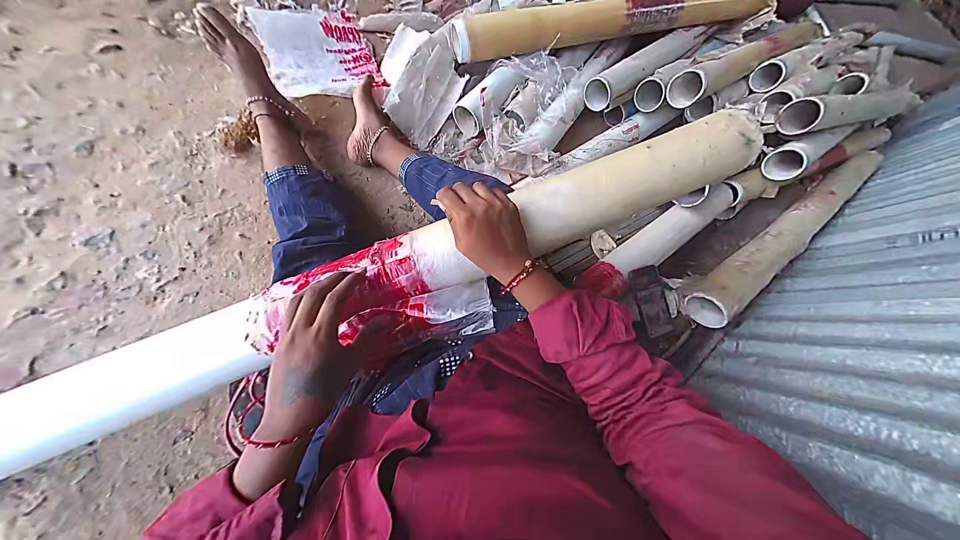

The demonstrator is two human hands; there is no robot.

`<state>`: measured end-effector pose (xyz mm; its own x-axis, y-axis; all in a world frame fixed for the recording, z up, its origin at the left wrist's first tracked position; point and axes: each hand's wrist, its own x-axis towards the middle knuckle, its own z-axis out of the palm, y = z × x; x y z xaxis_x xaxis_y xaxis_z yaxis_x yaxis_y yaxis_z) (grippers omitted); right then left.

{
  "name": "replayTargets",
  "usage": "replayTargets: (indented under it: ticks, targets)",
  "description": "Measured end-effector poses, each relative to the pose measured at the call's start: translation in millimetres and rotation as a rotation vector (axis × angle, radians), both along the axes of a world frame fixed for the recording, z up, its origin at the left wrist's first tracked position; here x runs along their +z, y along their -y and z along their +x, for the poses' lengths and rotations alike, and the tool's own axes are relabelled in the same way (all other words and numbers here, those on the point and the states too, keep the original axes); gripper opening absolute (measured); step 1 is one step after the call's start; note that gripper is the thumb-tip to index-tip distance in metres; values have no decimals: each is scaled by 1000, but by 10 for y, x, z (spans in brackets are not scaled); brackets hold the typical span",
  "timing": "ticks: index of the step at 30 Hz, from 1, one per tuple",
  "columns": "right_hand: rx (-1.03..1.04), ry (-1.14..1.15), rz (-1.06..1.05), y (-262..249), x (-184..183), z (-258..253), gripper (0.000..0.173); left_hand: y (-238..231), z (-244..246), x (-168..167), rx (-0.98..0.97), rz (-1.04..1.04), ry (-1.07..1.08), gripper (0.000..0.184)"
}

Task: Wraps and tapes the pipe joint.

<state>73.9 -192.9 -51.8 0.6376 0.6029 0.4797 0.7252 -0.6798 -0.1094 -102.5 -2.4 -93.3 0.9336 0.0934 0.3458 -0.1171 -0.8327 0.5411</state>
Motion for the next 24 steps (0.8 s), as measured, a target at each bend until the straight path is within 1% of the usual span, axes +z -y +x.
replayTargets:
  ticks: [3, 7, 9, 12, 14, 16, 17, 21, 24]
  targets:
    - [10, 87, 44, 36, -42, 16, 15, 75, 200, -42, -29, -9, 31, 53]
    - [1, 190, 93, 83, -97, -6, 18, 22, 211, -15, -90, -44, 25, 48]
    - [5, 218, 95, 62, -111, -30, 20, 18, 193, 10, -115, -102, 8, 46]
    - [17, 223, 107, 9, -112, -40, 25, 51, 202, 68, -132, -236, -62, 48]
    - [15, 216, 97, 8, -105, -35, 25, 115, 248, 43, -78, -280, 2, 37]
    - [5, 212, 86, 28, -97, -25, 26, 198, 316, -12, 36, -269, 111, 26]
    - [2, 210, 83, 38, -95, -18, 26, 227, 338, -19, 68, -250, 131, 26]
    - [0, 207, 93, 12, -114, -31, 27, 238, 337, 10, 112, -171, 84, 30]
    - [2, 244, 135, 10, -129, -32, 20, 267, 348, 71, 108, -118, 28, 28]
